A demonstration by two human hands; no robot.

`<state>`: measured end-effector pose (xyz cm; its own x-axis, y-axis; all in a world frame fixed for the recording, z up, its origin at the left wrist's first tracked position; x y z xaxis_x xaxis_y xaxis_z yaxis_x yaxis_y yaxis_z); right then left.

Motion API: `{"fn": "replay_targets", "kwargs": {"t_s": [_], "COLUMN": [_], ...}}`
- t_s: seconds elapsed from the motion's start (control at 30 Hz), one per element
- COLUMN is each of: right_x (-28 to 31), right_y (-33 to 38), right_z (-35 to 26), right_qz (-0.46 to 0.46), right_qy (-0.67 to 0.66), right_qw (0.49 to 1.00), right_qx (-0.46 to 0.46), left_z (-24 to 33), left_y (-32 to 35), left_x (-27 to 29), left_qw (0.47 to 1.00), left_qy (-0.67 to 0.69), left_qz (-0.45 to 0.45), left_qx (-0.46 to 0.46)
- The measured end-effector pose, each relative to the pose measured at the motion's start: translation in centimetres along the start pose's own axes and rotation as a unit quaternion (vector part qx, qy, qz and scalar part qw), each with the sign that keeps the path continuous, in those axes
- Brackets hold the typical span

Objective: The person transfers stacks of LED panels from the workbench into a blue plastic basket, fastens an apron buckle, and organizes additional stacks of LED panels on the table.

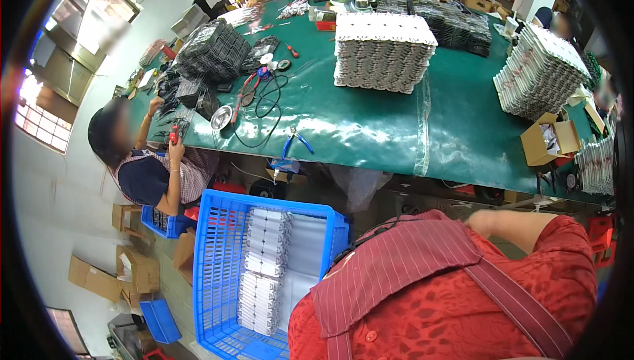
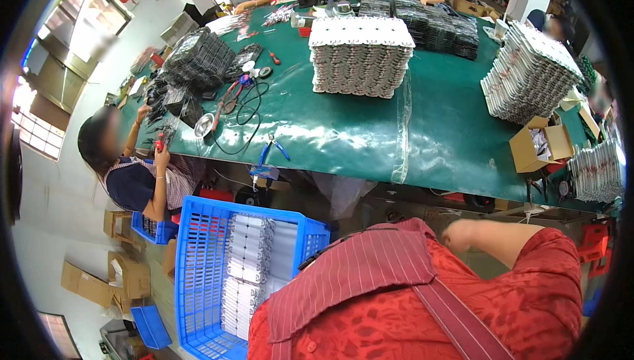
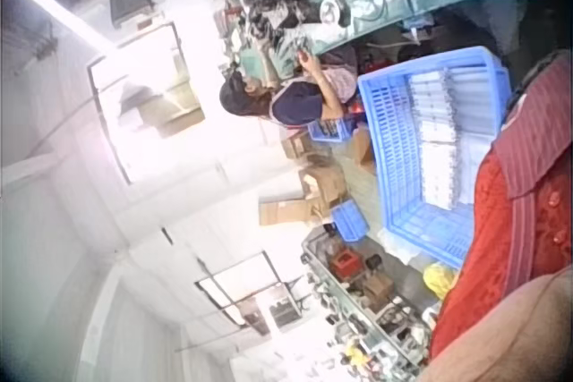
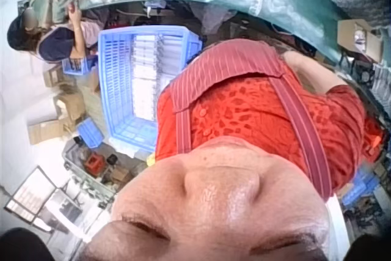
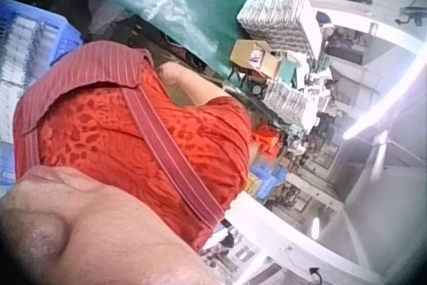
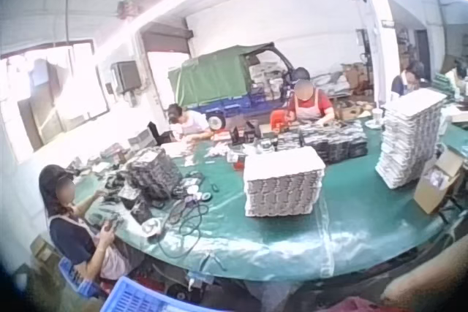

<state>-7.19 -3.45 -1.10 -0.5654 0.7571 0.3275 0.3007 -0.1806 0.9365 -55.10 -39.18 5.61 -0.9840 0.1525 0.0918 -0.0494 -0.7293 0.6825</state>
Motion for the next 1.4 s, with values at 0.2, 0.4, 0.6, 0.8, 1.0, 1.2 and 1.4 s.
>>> {"fn": "replay_targets", "kwargs": {"t_s": [0.2, 0.4, 0.6, 0.8, 1.0, 1.2, 1.4], "right_x": [14.7, 24.5, 35.0, 43.2, 48.2, 51.5, 51.9], "right_y": [5.5, 5.0, 1.4, -0.3, -3.9, -3.3, -3.0], "right_z": [-1.4, 5.4, 17.9, 23.2, 23.5, 19.5, 19.3], "right_qz": [0.171, 0.191, 0.285, 0.328, 0.226, 0.228, 0.247], "right_qy": [-0.412, -0.588, -0.765, -0.760, -0.812, -0.803, -0.806], "right_qw": [0.892, 0.772, 0.557, 0.533, 0.472, 0.439, 0.428], "right_qx": [0.067, 0.145, 0.152, 0.173, 0.259, 0.332, 0.326], "left_z": [-0.5, 9.2, 33.1, 51.5, 59.7, 59.3, 60.4], "left_y": [-0.1, -4.6, -17.9, -37.6, -49.7, -57.2, -56.3], "left_x": [0.7, 0.0, 5.6, 12.3, 14.1, 15.2, 13.2], "left_qw": [0.999, 0.991, 0.982, 0.962, 0.983, 0.986, 0.986], "left_qy": [0.003, -0.125, -0.132, 0.020, 0.025, 0.115, 0.125], "left_qz": [-0.005, -0.005, 0.071, 0.172, 0.155, 0.066, 0.015], "left_qx": [0.033, 0.056, -0.114, -0.210, -0.094, -0.105, -0.107]}}
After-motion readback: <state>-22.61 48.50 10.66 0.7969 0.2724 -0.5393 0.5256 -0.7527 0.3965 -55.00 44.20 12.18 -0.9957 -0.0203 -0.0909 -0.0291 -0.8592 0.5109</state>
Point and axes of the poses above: each hand's wrist, its own y-axis away from the middle knuckle, its own x-axis out of the back of the hand, z = x × y, the point moved 8 cm from there along -y, towards the middle knuckle, and after that the axes turned 4 degrees about -z, right-handed, at the moved point
